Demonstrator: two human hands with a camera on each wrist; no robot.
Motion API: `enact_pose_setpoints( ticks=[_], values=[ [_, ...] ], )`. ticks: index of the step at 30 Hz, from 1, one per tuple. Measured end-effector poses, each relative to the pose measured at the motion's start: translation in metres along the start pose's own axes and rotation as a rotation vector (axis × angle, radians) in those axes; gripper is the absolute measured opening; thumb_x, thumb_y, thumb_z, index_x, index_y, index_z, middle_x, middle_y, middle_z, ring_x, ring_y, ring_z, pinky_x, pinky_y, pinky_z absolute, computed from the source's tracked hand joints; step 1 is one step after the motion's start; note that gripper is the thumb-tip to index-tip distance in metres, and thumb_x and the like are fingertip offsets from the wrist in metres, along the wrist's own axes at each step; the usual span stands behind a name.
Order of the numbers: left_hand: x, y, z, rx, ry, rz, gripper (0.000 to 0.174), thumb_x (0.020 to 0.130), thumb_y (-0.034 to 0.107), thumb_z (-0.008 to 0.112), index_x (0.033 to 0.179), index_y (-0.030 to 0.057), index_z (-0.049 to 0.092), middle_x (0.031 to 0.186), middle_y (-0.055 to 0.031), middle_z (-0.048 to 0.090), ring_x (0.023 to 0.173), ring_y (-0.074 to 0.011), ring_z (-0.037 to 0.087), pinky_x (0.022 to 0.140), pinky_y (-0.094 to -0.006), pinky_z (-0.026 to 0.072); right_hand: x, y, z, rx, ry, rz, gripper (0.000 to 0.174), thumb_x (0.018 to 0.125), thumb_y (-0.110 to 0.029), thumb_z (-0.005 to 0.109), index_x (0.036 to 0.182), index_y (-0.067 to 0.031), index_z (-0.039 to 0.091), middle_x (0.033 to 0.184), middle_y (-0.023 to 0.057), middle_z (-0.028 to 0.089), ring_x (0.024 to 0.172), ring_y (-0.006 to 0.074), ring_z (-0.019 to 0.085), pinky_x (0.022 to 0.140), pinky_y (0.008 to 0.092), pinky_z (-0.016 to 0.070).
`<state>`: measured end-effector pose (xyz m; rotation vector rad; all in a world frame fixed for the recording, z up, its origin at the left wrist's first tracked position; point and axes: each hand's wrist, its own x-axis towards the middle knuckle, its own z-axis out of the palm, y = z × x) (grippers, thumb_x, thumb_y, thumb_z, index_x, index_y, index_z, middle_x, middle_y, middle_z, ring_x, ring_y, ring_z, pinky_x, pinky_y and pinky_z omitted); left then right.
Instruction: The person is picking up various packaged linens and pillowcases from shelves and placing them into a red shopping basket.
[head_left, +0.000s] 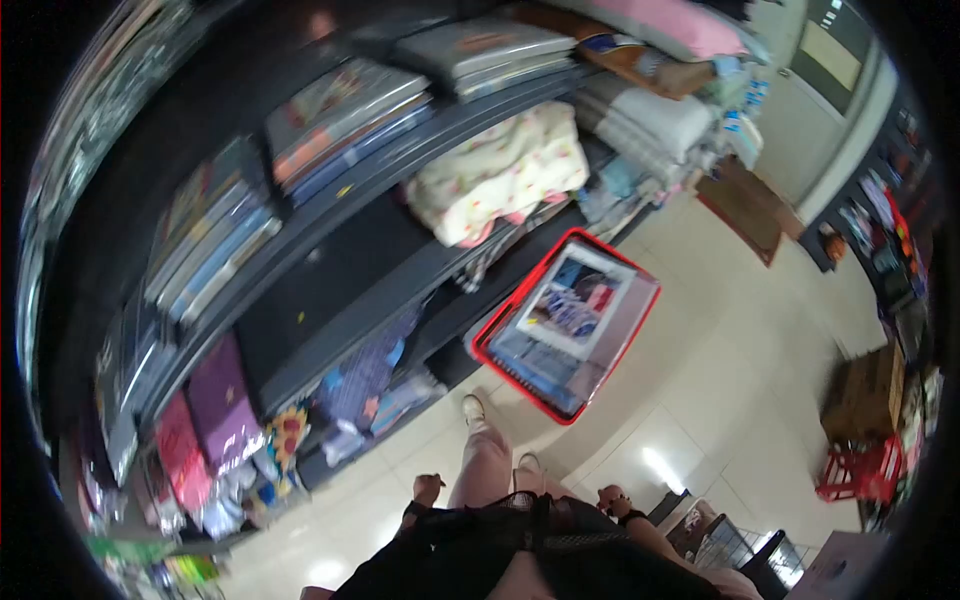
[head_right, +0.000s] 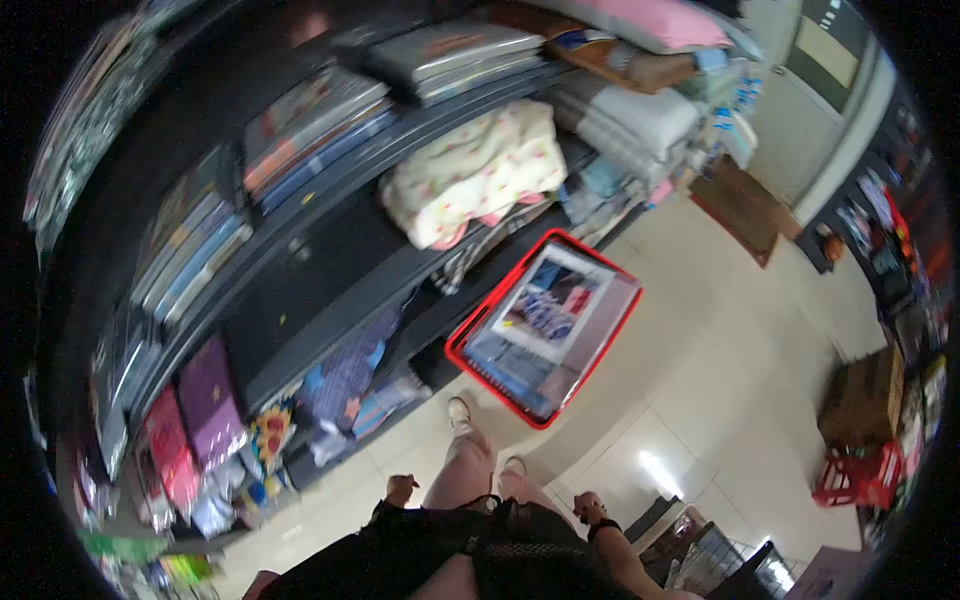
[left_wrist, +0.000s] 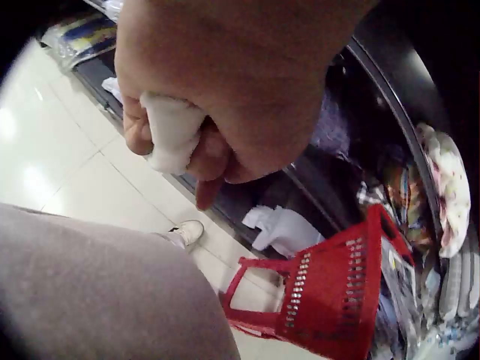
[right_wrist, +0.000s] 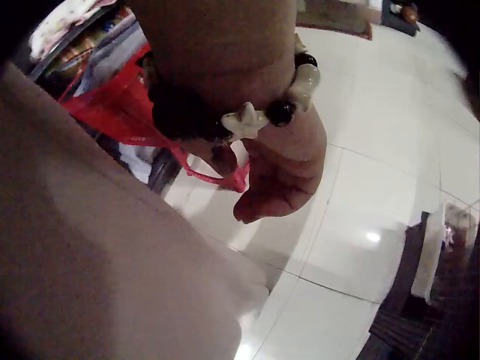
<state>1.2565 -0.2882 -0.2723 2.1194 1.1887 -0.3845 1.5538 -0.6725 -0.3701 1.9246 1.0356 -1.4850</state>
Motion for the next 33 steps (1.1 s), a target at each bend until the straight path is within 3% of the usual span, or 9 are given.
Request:
enact_pose_setpoints(
  ticks=[2,3,6,8,10,18,22,26,33],
  values=[
    [-0.041,0.009,-0.011,-0.417,0.099,-0.470,0.030,0.069,0.023,0.042,0.052,0.0089,0.062,0.056,-0.0156,0.056,0.061,-0.0299,0.055,0.061,-0.0352,0.0448,0.000,0.000,-0.015,0.144,0.116,-0.100,0.022,0.069,-0.028,0.059,0.082,-0.0107,0.061,0.085,0.0118,0.060,0.082,0.0229,0.057,0.066,0.0341,0.0465],
    [-0.063,-0.008,-0.006,-0.401,0.304,-0.301,0.029,0.069,0.023,0.043,0.052,0.0087,0.061,0.056,-0.0148,0.056,0.058,-0.0297,0.056,0.060,-0.0356,0.0442,0.006,-0.001,-0.023,0.105,0.136,-0.139,0.024,0.068,-0.029,0.059,0.083,-0.0100,0.061,0.086,0.0117,0.060,0.083,0.0237,0.056,0.068,0.0338,0.0465],
    [-0.101,-0.024,-0.005,-0.505,0.461,-0.543,0.027,0.068,0.021,0.045,0.052,0.0044,0.060,0.056,-0.0160,0.056,0.058,-0.0290,0.056,0.059,-0.0366,0.0436,0.010,-0.010,-0.049,-0.212,0.204,-0.206,0.025,0.068,-0.029,0.060,0.083,-0.0090,0.062,0.087,0.0111,0.060,0.085,0.0242,0.056,0.072,0.0332,0.0459],
    [-0.121,-0.029,-0.001,-0.644,0.504,-0.675,0.027,0.070,0.020,0.047,0.057,-0.0001,0.060,0.057,-0.0169,0.057,0.060,-0.0285,0.057,0.060,-0.0359,0.0436,-0.016,-0.015,-0.087,0.236,0.163,-0.129,0.023,0.080,-0.019,0.045,0.073,-0.0044,0.061,0.071,0.0091,0.061,0.059,0.0182,0.059,0.044,0.0302,0.0459],
    [-0.129,-0.056,0.037,-0.779,0.561,-0.733,0.027,0.071,0.021,0.047,0.059,-0.0005,0.060,0.058,-0.0171,0.057,0.061,-0.0282,0.058,0.060,-0.0356,0.0435,-0.022,-0.025,-0.101,0.996,0.164,0.061,0.020,0.077,-0.019,0.046,0.073,-0.0060,0.061,0.070,0.0086,0.062,0.062,0.0181,0.060,0.047,0.0306,0.0468],
    [-0.213,-0.111,0.074,-1.033,0.739,-0.924,0.031,0.078,0.022,0.041,0.068,-0.0033,0.057,0.058,-0.0151,0.056,0.054,-0.0226,0.055,0.054,-0.0333,0.0432,0.031,-0.033,-0.096,1.008,0.101,-0.369,0.030,0.082,-0.024,0.040,0.068,-0.0078,0.062,0.064,0.0055,0.061,0.056,0.0126,0.056,0.040,0.0256,0.0398],
    [-0.284,-0.137,0.081,-1.238,0.814,-0.954,0.033,0.079,0.021,0.037,0.063,-0.0036,0.053,0.049,-0.0114,0.051,0.042,-0.0190,0.050,0.041,-0.0304,0.0404,0.012,-0.127,-0.109,-0.038,0.115,-0.222,0.027,0.081,-0.023,0.039,0.074,-0.0059,0.059,0.067,0.0070,0.060,0.051,0.0148,0.054,0.037,0.0268,0.0374],
    [-0.357,-0.187,0.109,-1.498,1.028,-0.999,0.028,0.077,0.016,0.036,0.064,-0.0050,0.049,0.046,-0.0100,0.046,0.038,-0.0198,0.047,0.033,-0.0310,0.0375,-0.119,-0.268,-0.099,0.500,0.223,-0.120,0.025,0.077,-0.026,0.044,0.079,-0.0034,0.053,0.062,0.0071,0.057,0.048,0.0150,0.052,0.037,0.0277,0.0386],
    [-0.482,-0.265,0.170,-1.718,1.242,-1.189,0.023,0.073,0.011,0.035,0.070,-0.0071,0.049,0.047,-0.0111,0.045,0.033,-0.0205,0.042,0.030,-0.0306,0.0351,-0.120,-0.372,-0.040,0.386,0.211,-0.286,0.024,0.080,-0.022,0.041,0.092,-0.0047,0.051,0.063,0.0077,0.057,0.048,0.0154,0.054,0.040,0.0270,0.0407]
  ],
)
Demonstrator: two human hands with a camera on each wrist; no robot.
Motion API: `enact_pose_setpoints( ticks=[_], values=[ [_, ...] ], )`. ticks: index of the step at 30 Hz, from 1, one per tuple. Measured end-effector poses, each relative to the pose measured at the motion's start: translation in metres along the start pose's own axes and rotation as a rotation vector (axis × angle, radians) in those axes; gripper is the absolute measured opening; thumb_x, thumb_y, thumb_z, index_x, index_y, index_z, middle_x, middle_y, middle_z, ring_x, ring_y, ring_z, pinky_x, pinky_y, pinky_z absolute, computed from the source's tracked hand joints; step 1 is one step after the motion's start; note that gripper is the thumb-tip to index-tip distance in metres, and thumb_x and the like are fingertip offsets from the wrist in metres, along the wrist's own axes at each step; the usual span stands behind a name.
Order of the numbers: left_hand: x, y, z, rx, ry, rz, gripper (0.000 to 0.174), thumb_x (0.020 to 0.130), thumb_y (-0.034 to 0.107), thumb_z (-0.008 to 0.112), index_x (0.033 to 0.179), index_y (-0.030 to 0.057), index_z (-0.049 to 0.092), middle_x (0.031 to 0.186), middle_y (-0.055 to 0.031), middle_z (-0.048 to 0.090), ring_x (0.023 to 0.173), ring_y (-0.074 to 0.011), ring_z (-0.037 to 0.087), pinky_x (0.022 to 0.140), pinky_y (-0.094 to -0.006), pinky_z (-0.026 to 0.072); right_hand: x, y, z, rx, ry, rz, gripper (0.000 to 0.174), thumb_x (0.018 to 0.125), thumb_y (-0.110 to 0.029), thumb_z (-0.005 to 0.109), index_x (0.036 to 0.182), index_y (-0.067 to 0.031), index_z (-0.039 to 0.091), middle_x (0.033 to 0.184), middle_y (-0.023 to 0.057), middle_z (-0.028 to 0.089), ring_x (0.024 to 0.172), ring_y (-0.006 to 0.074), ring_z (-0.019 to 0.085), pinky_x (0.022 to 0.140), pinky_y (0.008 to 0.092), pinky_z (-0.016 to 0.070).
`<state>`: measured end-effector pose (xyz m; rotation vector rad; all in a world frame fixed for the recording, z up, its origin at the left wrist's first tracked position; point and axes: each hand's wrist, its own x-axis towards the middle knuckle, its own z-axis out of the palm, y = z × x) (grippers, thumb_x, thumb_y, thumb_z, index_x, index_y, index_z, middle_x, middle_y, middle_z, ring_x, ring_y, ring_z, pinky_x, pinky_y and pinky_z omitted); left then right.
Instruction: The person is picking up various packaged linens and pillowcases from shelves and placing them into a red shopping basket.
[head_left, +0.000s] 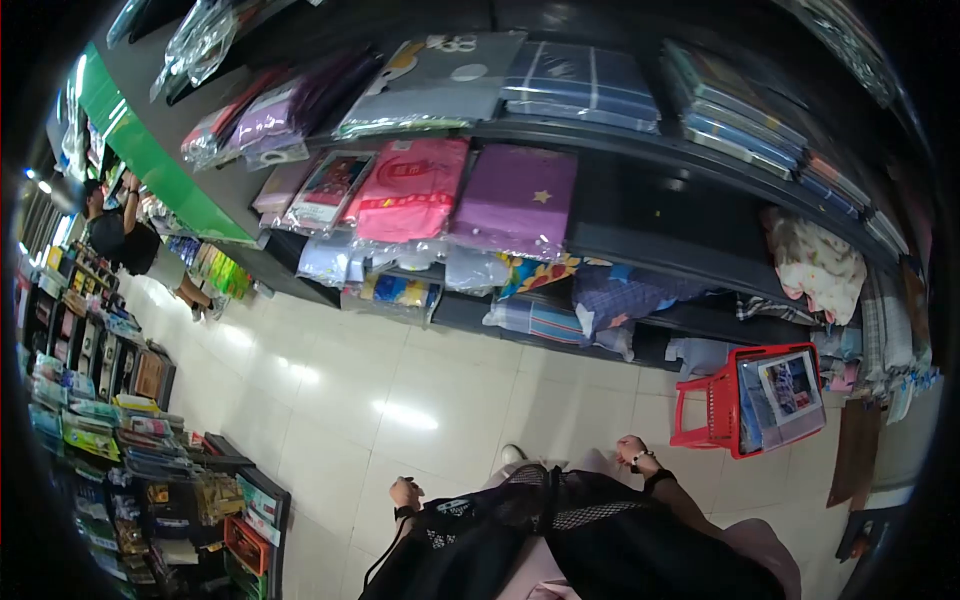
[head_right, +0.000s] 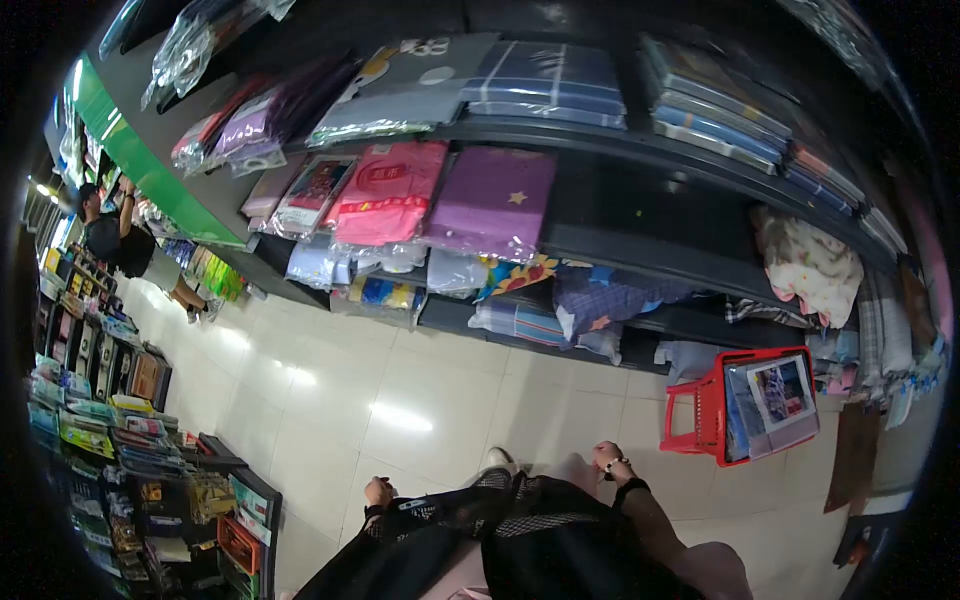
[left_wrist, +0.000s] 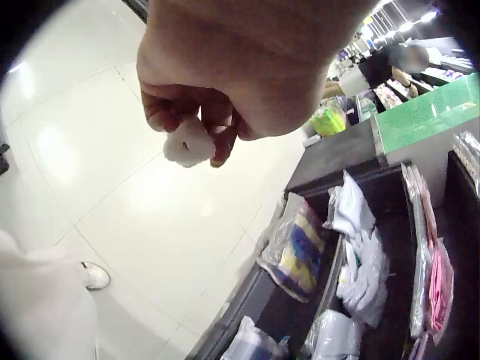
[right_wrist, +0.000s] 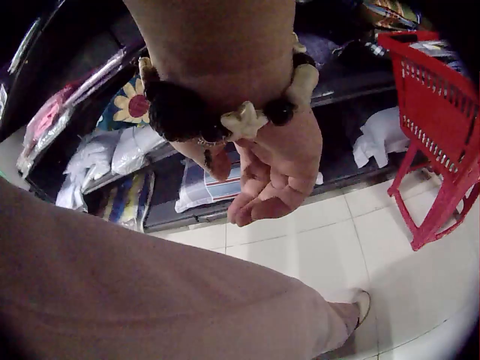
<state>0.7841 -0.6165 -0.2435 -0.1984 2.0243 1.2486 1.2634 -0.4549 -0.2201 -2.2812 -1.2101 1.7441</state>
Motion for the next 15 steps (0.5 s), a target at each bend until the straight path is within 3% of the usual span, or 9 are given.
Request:
enact_pose_setpoints(
  ticks=[2,4,5,10,11,12,13,14,15],
  values=[
    [0.014,0.005,-0.032,-0.058,0.029,-0.084,0.024,0.073,0.011,0.034,0.072,-0.0067,0.050,0.047,-0.0110,0.045,0.032,-0.0200,0.041,0.030,-0.0297,0.0339,0.006,-0.006,0.015,-0.071,0.012,0.019,0.024,0.080,-0.022,0.041,0.094,-0.0044,0.050,0.063,0.0081,0.057,0.049,0.0158,0.054,0.039,0.0273,0.0407],
    [0.023,0.003,-0.066,0.042,-0.071,-0.098,0.029,0.076,0.017,0.035,0.079,-0.0052,0.053,0.051,-0.0110,0.048,0.041,-0.0201,0.047,0.033,-0.0276,0.0316,0.006,-0.002,0.022,-0.057,0.012,0.040,0.024,0.080,-0.021,0.041,0.095,-0.0044,0.049,0.065,0.0093,0.058,0.053,0.0167,0.055,0.040,0.0274,0.0405],
    [0.024,0.003,-0.073,0.005,-0.020,-0.162,0.027,0.073,0.014,0.035,0.079,-0.0060,0.053,0.049,-0.0112,0.049,0.033,-0.0176,0.044,0.030,-0.0254,0.0263,-0.008,-0.005,0.024,-0.023,0.025,0.116,0.023,0.080,-0.020,0.040,0.094,-0.0047,0.049,0.067,0.0095,0.058,0.054,0.0166,0.055,0.041,0.0275,0.0406],
    [0.035,-0.018,-0.088,-0.034,0.103,-0.395,0.025,0.073,0.014,0.036,0.076,-0.0054,0.052,0.056,-0.0133,0.050,0.041,-0.0212,0.047,0.032,-0.0297,0.0297,-0.044,-0.015,0.020,-0.111,0.012,0.248,0.019,0.077,-0.019,0.043,0.086,-0.0045,0.053,0.068,0.0098,0.059,0.057,0.0174,0.057,0.043,0.0291,0.0425],
    [0.043,-0.020,-0.080,-0.064,0.048,-0.415,0.025,0.074,0.016,0.037,0.076,-0.0038,0.053,0.055,-0.0114,0.049,0.041,-0.0205,0.046,0.033,-0.0292,0.0304,0.042,0.103,0.010,-0.557,-0.150,-0.073,0.018,0.076,-0.018,0.044,0.082,-0.0038,0.054,0.069,0.0107,0.060,0.057,0.0188,0.057,0.044,0.0303,0.0433],
    [0.048,-0.017,-0.070,-0.095,-0.006,-0.436,0.025,0.075,0.018,0.038,0.075,-0.0022,0.053,0.055,-0.0095,0.047,0.041,-0.0197,0.045,0.033,-0.0288,0.0312,0.079,0.156,0.005,-0.983,-0.159,-0.453,0.017,0.076,-0.016,0.046,0.078,-0.0030,0.056,0.070,0.0116,0.060,0.057,0.0202,0.057,0.046,0.0315,0.0441],
    [0.059,-0.014,-0.056,-0.140,-0.057,-0.448,0.025,0.076,0.020,0.039,0.075,-0.0006,0.053,0.055,-0.0076,0.046,0.042,-0.0190,0.043,0.034,-0.0283,0.0319,0.112,0.191,0.002,-1.621,-0.101,-0.614,0.017,0.075,-0.015,0.046,0.073,-0.0021,0.057,0.072,0.0123,0.060,0.060,0.0226,0.058,0.050,0.0323,0.0461],
    [0.064,-0.005,-0.042,-0.185,-0.108,-0.460,0.025,0.077,0.022,0.040,0.075,0.0009,0.053,0.054,-0.0057,0.045,0.042,-0.0182,0.042,0.035,-0.0279,0.0326,0.117,0.218,-0.014,-1.217,-0.030,-0.861,0.017,0.073,-0.015,0.046,0.073,-0.0017,0.056,0.067,0.0119,0.059,0.059,0.0260,0.058,0.050,0.0333,0.0465],
    [0.063,0.018,-0.015,-0.100,-0.175,-0.416,0.025,0.078,0.023,0.042,0.076,0.0013,0.054,0.050,-0.0034,0.040,0.039,-0.0165,0.038,0.035,-0.0272,0.0307,0.085,0.181,-0.020,-1.237,-0.167,-0.742,0.017,0.074,-0.016,0.046,0.072,-0.0014,0.056,0.066,0.0127,0.059,0.059,0.0256,0.058,0.050,0.0335,0.0462]
  ],
)
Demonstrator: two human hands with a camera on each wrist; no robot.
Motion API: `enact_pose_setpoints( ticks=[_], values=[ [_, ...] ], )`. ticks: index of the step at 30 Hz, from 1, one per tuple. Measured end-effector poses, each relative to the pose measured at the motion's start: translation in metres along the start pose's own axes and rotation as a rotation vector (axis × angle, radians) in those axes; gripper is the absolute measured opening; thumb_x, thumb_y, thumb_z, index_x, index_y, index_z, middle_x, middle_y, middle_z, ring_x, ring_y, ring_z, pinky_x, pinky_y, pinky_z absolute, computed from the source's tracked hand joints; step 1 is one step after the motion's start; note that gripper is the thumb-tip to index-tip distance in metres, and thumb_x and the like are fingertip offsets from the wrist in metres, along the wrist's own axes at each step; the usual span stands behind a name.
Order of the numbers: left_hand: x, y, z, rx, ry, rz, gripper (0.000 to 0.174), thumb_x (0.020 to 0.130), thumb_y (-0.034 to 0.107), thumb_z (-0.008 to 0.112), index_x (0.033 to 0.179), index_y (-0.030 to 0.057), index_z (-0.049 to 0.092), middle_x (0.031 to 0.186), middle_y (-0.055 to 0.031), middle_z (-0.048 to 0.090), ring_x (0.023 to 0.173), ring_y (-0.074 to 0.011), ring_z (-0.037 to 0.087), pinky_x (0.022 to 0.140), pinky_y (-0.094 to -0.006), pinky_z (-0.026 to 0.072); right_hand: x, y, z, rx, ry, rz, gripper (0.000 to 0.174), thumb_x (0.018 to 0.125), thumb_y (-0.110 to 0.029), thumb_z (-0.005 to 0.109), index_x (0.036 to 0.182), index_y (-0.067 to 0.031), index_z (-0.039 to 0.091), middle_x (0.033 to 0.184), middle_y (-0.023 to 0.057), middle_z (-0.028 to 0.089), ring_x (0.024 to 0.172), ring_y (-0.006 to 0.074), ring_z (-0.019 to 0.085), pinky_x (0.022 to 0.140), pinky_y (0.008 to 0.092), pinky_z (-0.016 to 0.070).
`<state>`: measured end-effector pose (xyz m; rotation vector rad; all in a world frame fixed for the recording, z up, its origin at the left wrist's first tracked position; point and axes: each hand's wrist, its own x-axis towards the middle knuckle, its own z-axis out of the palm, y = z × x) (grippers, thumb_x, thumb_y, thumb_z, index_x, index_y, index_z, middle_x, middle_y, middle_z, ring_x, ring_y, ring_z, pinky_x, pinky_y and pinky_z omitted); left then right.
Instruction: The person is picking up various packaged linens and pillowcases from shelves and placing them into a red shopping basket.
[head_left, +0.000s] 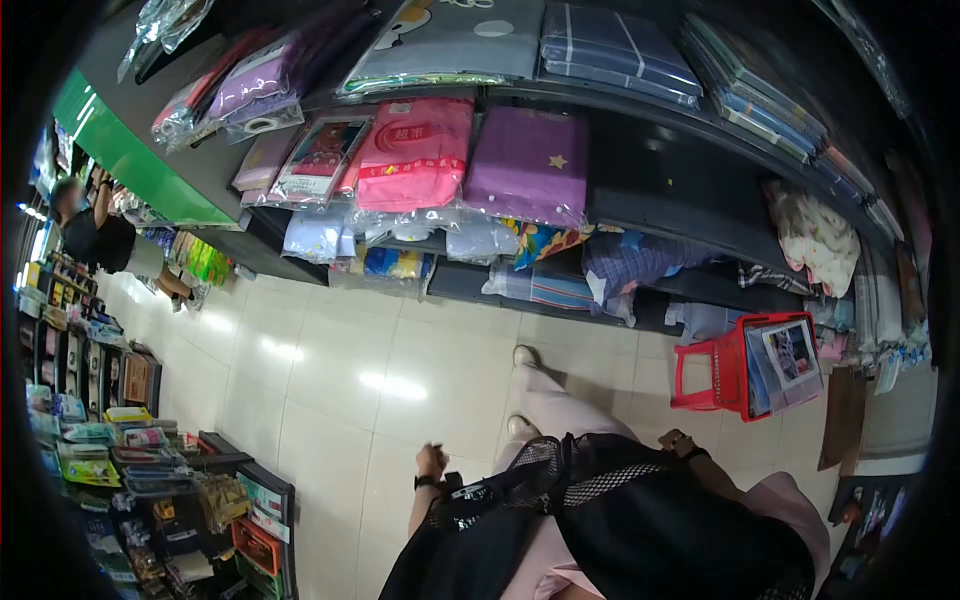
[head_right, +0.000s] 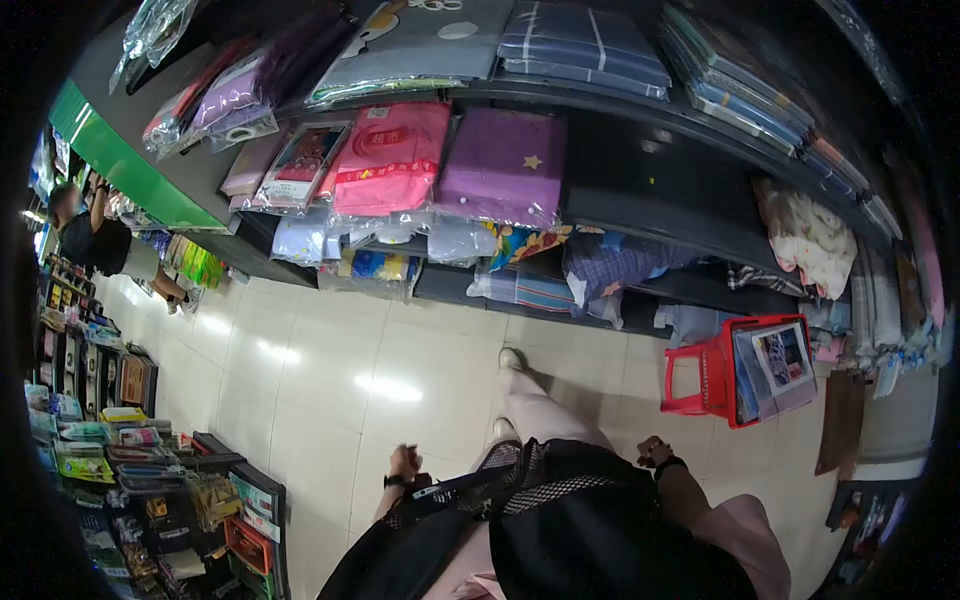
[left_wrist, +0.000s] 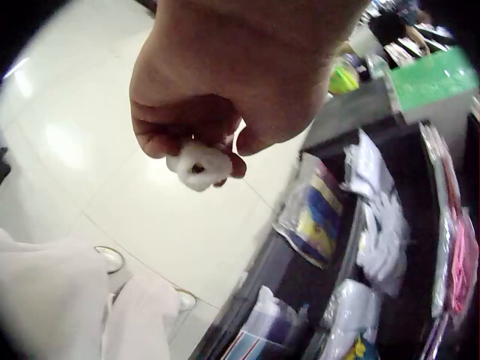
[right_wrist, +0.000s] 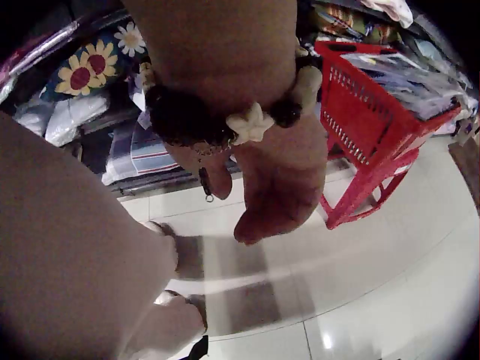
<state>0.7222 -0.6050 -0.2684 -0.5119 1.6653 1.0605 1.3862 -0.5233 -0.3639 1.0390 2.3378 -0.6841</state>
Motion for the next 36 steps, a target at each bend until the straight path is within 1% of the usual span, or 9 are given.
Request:
enact_pose_setpoints(
  ticks=[5,7,8,10,11,12,16,19,36],
  values=[
    [0.007,0.096,0.122,0.266,-0.271,0.283,0.030,0.080,0.026,0.042,0.078,-0.0014,0.054,0.046,-0.0025,0.039,0.037,-0.0130,0.039,0.034,-0.0251,0.0326,0.037,-0.031,-0.160,0.088,-0.205,0.148,0.022,0.074,-0.018,0.047,0.065,0.0000,0.055,0.064,0.0163,0.058,0.058,0.0236,0.057,0.050,0.0343,0.0445],
    [-0.025,0.131,0.172,0.324,-0.376,0.431,0.030,0.080,0.025,0.044,0.074,-0.0017,0.055,0.046,-0.0036,0.044,0.035,-0.0129,0.041,0.034,-0.0238,0.0335,0.079,-0.039,-0.205,0.956,0.220,0.628,0.026,0.076,-0.020,0.044,0.061,-0.0005,0.054,0.052,0.0135,0.054,0.048,0.0230,0.054,0.044,0.0346,0.0416],
    [-0.033,0.142,0.193,0.344,-0.431,0.456,0.029,0.080,0.025,0.045,0.075,-0.0021,0.055,0.047,-0.0040,0.045,0.036,-0.0135,0.043,0.035,-0.0237,0.0348,0.110,-0.046,-0.250,0.972,0.305,0.688,0.028,0.076,-0.021,0.043,0.061,-0.0012,0.054,0.048,0.0122,0.052,0.044,0.0230,0.053,0.042,0.0344,0.0408],
    [-0.046,0.155,0.227,0.404,-0.543,0.477,0.027,0.080,0.023,0.047,0.076,-0.0028,0.055,0.047,-0.0051,0.047,0.038,-0.0147,0.047,0.037,-0.0240,0.0375,0.156,-0.061,-0.336,0.967,0.432,0.587,0.024,0.079,-0.021,0.042,0.075,0.0002,0.053,0.055,0.0116,0.054,0.044,0.0229,0.052,0.042,0.0340,0.0413],
    [-0.051,0.159,0.242,0.446,-0.565,0.436,0.027,0.080,0.023,0.047,0.077,-0.0029,0.055,0.048,-0.0057,0.047,0.038,-0.0148,0.047,0.038,-0.0242,0.0381,0.186,-0.062,-0.359,1.205,0.551,0.605,0.028,0.081,-0.022,0.039,0.063,-0.0031,0.049,0.049,0.0077,0.050,0.043,0.0175,0.051,0.040,0.0300,0.0393],
    [-0.052,0.162,0.259,0.503,-0.580,0.433,0.028,0.080,0.024,0.048,0.078,-0.0030,0.054,0.048,-0.0062,0.048,0.039,-0.0150,0.047,0.038,-0.0244,0.0382,0.243,-0.028,-0.347,0.803,0.946,0.328,0.024,0.083,-0.023,0.039,0.073,-0.0046,0.051,0.051,0.0050,0.049,0.043,0.0140,0.050,0.040,0.0264,0.0384],
    [-0.050,0.193,0.323,0.626,-0.674,0.467,0.031,0.081,0.028,0.045,0.081,-0.0017,0.054,0.049,-0.0066,0.050,0.039,-0.0148,0.047,0.040,-0.0238,0.0346,0.281,-0.084,-0.544,1.416,0.854,0.391,0.051,0.080,-0.044,0.043,0.112,-0.0056,0.034,0.059,0.0088,0.052,0.045,0.0153,0.052,0.039,0.0248,0.0429],
    [-0.063,0.224,0.362,0.535,-0.702,0.489,0.034,0.082,0.031,0.043,0.082,-0.0010,0.054,0.049,-0.0064,0.050,0.040,-0.0146,0.047,0.040,-0.0234,0.0335,0.282,-0.079,-0.572,1.183,0.839,0.628,0.057,0.077,-0.036,0.052,0.119,-0.0052,0.027,0.060,0.0115,0.056,0.040,0.0173,0.053,0.035,0.0272,0.0431],
    [-0.037,0.283,0.432,0.450,-0.749,0.376,0.056,0.077,0.055,0.040,0.091,0.0021,0.051,0.063,-0.0071,0.052,0.054,-0.0173,0.051,0.053,-0.0277,0.0404,0.255,-0.068,-0.578,1.496,0.720,0.136,0.055,0.078,-0.011,0.051,0.126,-0.0063,0.025,0.049,0.0039,0.050,0.038,0.0088,0.045,0.033,0.0220,0.0355]
  ],
)
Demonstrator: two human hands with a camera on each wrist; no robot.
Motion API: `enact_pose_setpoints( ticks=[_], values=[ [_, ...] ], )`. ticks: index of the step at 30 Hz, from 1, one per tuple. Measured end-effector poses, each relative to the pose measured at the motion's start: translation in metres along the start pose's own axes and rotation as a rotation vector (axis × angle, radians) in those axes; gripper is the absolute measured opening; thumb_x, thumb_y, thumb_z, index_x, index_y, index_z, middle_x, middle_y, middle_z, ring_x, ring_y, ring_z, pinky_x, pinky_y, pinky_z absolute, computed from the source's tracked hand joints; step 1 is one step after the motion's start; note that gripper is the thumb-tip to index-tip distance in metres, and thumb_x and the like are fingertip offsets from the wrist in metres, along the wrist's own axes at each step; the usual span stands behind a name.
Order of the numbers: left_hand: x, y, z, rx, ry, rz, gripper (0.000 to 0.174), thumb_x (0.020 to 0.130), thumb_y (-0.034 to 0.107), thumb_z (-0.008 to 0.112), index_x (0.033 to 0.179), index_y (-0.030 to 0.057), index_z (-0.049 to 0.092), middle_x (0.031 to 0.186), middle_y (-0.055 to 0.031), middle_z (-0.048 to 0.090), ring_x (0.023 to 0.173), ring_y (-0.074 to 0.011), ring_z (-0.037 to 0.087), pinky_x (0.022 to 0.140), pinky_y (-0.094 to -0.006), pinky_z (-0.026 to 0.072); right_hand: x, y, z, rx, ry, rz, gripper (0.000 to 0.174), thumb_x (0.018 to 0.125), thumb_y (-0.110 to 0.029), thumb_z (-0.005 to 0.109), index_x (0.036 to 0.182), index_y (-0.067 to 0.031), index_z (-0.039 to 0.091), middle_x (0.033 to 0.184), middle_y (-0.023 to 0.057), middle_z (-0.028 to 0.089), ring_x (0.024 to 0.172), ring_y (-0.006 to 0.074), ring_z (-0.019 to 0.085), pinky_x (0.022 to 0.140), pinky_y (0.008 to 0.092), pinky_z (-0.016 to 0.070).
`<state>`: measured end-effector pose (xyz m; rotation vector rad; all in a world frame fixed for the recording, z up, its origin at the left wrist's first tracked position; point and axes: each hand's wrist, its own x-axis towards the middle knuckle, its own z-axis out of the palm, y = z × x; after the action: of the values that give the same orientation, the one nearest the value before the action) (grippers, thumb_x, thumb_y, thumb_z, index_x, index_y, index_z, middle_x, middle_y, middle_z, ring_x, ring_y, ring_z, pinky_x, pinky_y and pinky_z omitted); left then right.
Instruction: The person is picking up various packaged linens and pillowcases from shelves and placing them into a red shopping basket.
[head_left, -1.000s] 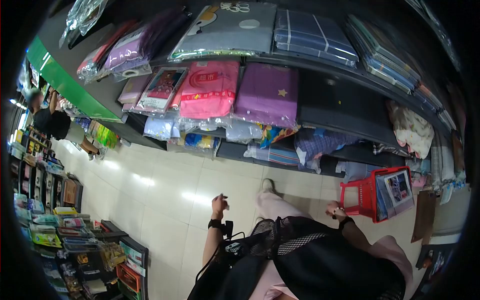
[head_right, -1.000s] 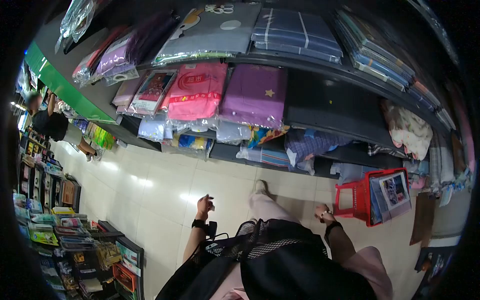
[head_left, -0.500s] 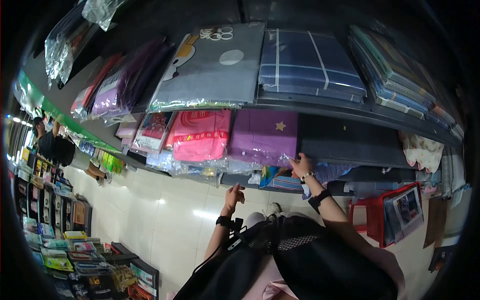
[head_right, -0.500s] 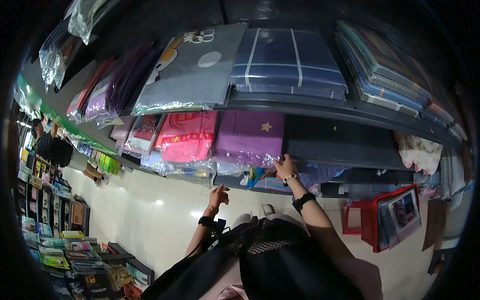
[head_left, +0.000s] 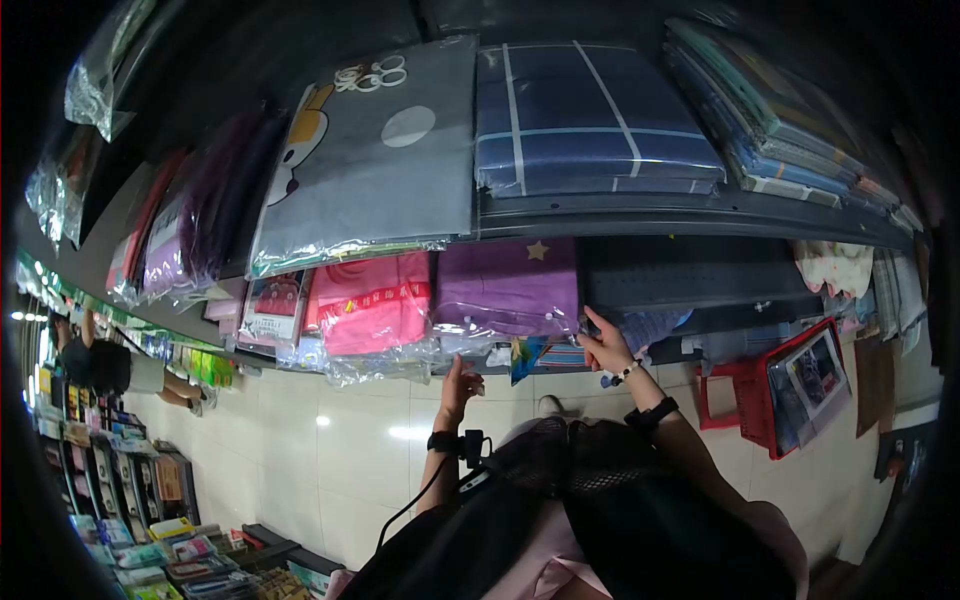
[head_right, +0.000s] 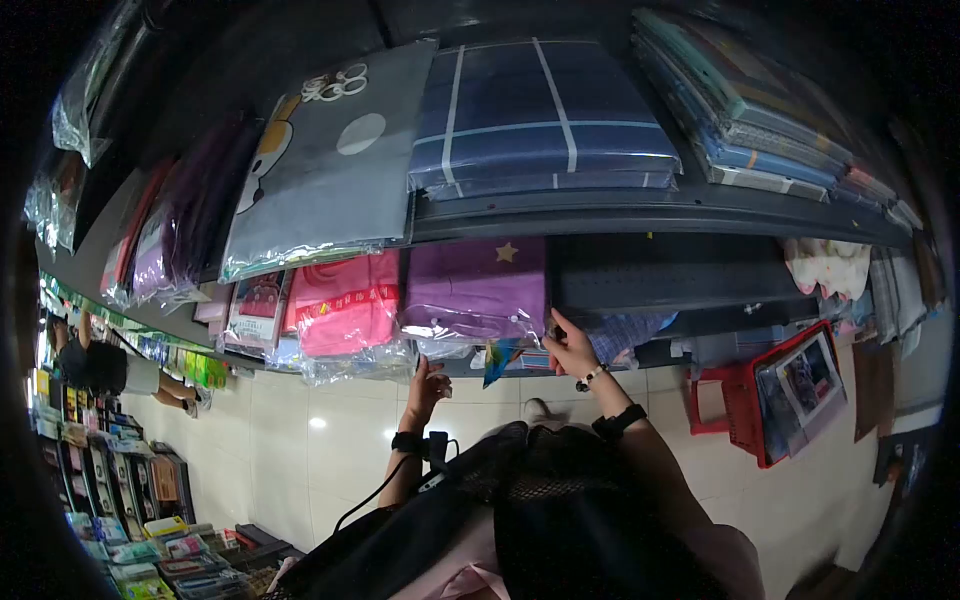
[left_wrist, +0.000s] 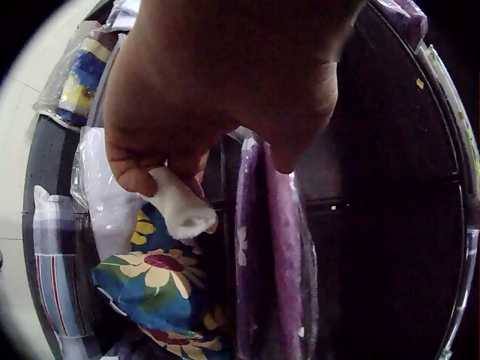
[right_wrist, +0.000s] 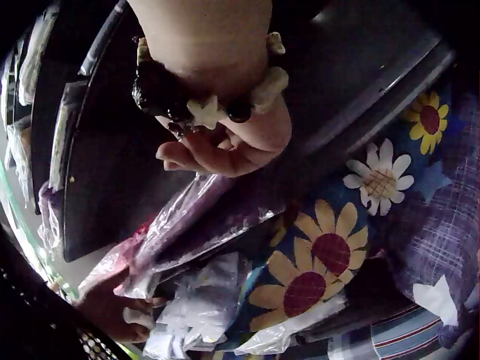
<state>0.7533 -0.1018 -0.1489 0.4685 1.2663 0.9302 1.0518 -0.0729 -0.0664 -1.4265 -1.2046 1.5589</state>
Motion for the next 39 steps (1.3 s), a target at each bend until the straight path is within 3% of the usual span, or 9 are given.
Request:
enact_pose_setpoints(
  ticks=[10,19,21,22,25,26,30,34,39],
  values=[
    [-0.002,0.007,0.000,0.246,-0.093,0.027,0.060,0.075,0.057,0.040,0.090,0.0005,0.053,0.068,-0.0072,0.055,0.049,-0.0131,0.051,0.049,-0.0232,0.0369,-0.060,0.006,-0.082,-0.080,-0.150,0.350,0.050,0.077,-0.014,0.054,0.121,-0.0022,0.033,0.047,0.0020,0.048,0.036,0.0073,0.044,0.032,0.0202,0.0317],
    [0.016,-0.009,0.032,0.734,-0.176,-0.014,0.067,0.066,0.056,0.055,0.088,-0.0074,0.056,0.072,-0.0133,0.058,0.055,-0.0181,0.054,0.050,-0.0279,0.0415,-0.037,0.059,-0.085,-0.255,0.050,0.299,0.041,0.075,-0.034,0.056,0.101,-0.0023,0.052,0.048,0.0046,0.051,0.038,0.0129,0.047,0.037,0.0239,0.0379],
    [0.007,-0.001,0.045,0.689,-0.047,0.031,0.072,0.066,0.056,0.055,0.088,-0.0122,0.055,0.073,-0.0164,0.058,0.060,-0.0200,0.055,0.052,-0.0278,0.0424,-0.024,0.063,-0.077,-0.833,0.298,0.060,0.042,0.075,-0.042,0.053,0.088,-0.0012,0.055,0.048,0.0058,0.051,0.043,0.0177,0.049,0.041,0.0290,0.0364],
    [0.010,0.001,0.047,0.668,-0.087,-0.008,0.064,0.069,0.053,0.054,0.087,-0.0086,0.056,0.065,-0.0100,0.054,0.050,-0.0146,0.047,0.044,-0.0248,0.0364,-0.021,0.052,-0.074,-0.766,0.308,0.264,0.059,0.071,-0.052,0.050,0.097,0.0009,0.052,0.063,0.0129,0.057,0.061,0.0294,0.055,0.056,0.0326,0.0426],
    [0.018,-0.001,0.043,0.674,-0.146,-0.055,0.055,0.074,0.049,0.052,0.085,-0.0050,0.056,0.057,-0.0031,0.051,0.041,-0.0100,0.039,0.039,-0.0244,0.0315,0.004,0.076,-0.064,-0.518,0.393,0.117,0.059,0.071,-0.052,0.051,0.096,0.0015,0.053,0.082,0.0164,0.059,0.077,0.0261,0.055,0.067,0.0286,0.0418],
    [0.018,-0.001,0.045,0.694,-0.144,0.005,0.062,0.073,0.052,0.050,0.081,-0.0089,0.056,0.062,-0.0106,0.054,0.053,-0.0167,0.048,0.048,-0.0281,0.0368,0.008,0.067,-0.054,-0.281,0.346,0.122,0.058,0.070,-0.048,0.055,0.097,0.0029,0.053,0.097,0.0166,0.055,0.090,0.0244,0.052,0.077,0.0272,0.0390],
    [0.009,0.017,0.049,0.982,-0.098,0.098,0.064,0.076,0.051,0.044,0.075,-0.0121,0.055,0.068,-0.0263,0.055,0.069,-0.0352,0.056,0.061,-0.0372,0.0413,0.008,0.067,-0.050,-0.019,0.249,0.184,0.049,0.071,-0.040,0.058,0.100,-0.0004,0.051,0.091,0.0070,0.057,0.084,0.0176,0.053,0.077,0.0265,0.0381],
    [-0.035,0.049,0.067,1.133,-0.162,0.308,0.052,0.081,0.044,0.038,0.077,-0.0050,0.055,0.074,-0.0326,0.049,0.077,-0.0444,0.048,0.064,-0.0435,0.0394,0.012,0.088,-0.057,-0.596,0.431,0.020,0.037,0.069,-0.030,0.060,0.092,-0.0010,0.055,0.085,0.0133,0.060,0.080,0.0244,0.057,0.069,0.0323,0.0435],
    [-0.073,0.066,0.075,1.267,-0.200,0.418,0.053,0.081,0.042,0.037,0.062,-0.0040,0.055,0.060,-0.0268,0.051,0.063,-0.0413,0.052,0.057,-0.0452,0.0397,-0.063,-0.037,0.012,-0.801,0.421,-0.082,0.030,0.072,-0.029,0.053,0.086,-0.0025,0.055,0.063,0.0177,0.056,0.058,0.0331,0.055,0.053,0.0390,0.0433]
  ],
)
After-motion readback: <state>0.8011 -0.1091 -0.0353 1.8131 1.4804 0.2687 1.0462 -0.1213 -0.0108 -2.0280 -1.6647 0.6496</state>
